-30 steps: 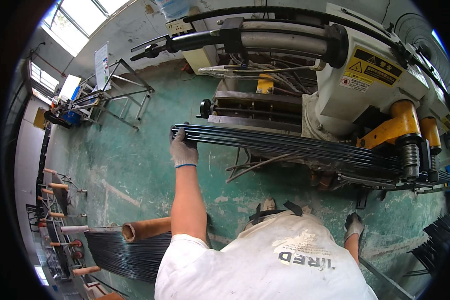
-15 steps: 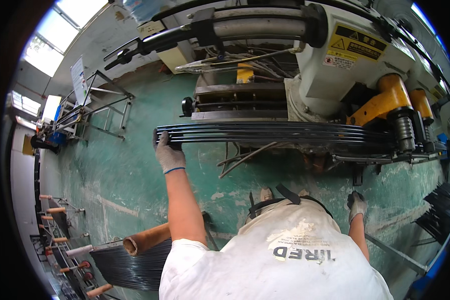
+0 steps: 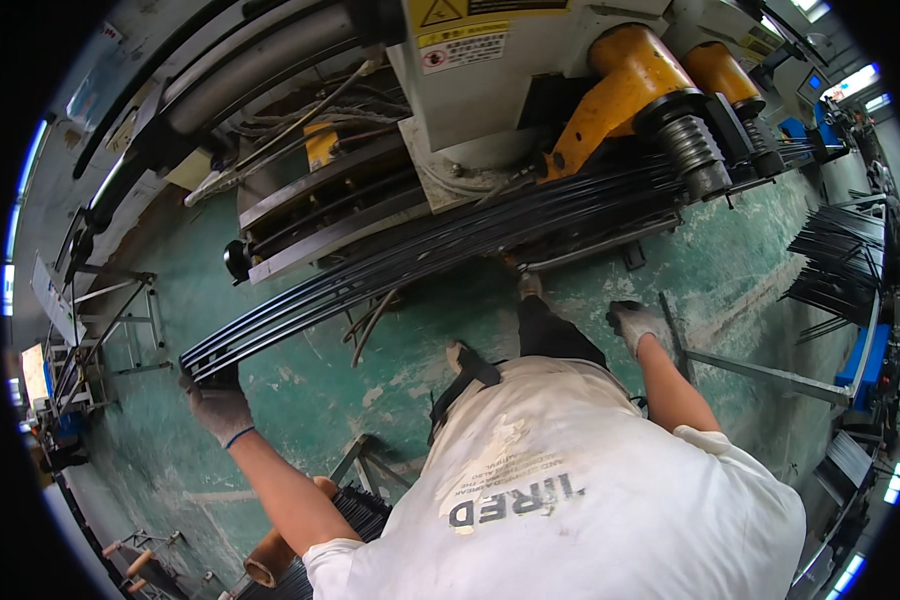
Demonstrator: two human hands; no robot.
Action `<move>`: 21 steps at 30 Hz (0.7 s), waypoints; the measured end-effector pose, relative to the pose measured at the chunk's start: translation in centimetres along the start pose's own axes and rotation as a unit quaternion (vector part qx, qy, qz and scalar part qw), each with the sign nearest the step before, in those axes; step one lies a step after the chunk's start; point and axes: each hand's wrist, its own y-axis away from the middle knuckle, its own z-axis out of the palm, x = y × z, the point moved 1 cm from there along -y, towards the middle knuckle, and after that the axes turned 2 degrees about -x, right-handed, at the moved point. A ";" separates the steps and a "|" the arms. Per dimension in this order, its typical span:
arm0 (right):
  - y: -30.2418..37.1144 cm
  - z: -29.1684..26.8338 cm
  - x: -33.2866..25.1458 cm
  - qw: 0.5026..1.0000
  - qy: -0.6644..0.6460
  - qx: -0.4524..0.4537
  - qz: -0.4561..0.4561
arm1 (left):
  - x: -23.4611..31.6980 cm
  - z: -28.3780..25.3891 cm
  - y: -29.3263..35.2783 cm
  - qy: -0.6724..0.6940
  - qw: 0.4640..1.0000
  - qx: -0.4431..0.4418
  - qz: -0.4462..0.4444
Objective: The person repeatedly feeds bundles of long black metal rods into a bending machine, bends them, and stacks the finished pieces on a nearby rack. The worker wears gloves and handles the rods by hand, moving between the machine and the rack throughout the clip.
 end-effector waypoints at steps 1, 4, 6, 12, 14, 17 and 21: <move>-1.9 -0.2 0.4 0.998 0.054 -0.026 -0.010 | -0.2 0.7 -0.2 0.027 0.998 0.056 -0.006; -7.2 -1.0 -0.4 0.857 0.460 -0.098 -0.208 | -1.9 -1.3 0.1 0.092 0.994 0.055 0.029; -10.2 -1.8 -0.4 0.821 0.512 -0.120 -0.224 | -5.6 3.3 1.3 0.112 0.982 0.140 0.067; -16.7 -5.6 -2.6 0.939 0.283 -0.155 -0.117 | -20.9 1.8 8.1 0.176 0.970 0.128 -0.109; -19.6 -8.0 -2.0 0.951 0.243 -0.148 -0.118 | -27.6 6.7 10.2 0.103 0.972 0.069 -0.199; -22.8 -11.0 -2.2 0.963 0.222 -0.129 -0.088 | -34.1 14.4 13.8 0.022 0.973 0.022 -0.227; -25.1 -11.8 -1.9 0.974 0.175 -0.118 -0.076 | -35.2 18.9 15.8 -0.050 0.976 -0.057 -0.202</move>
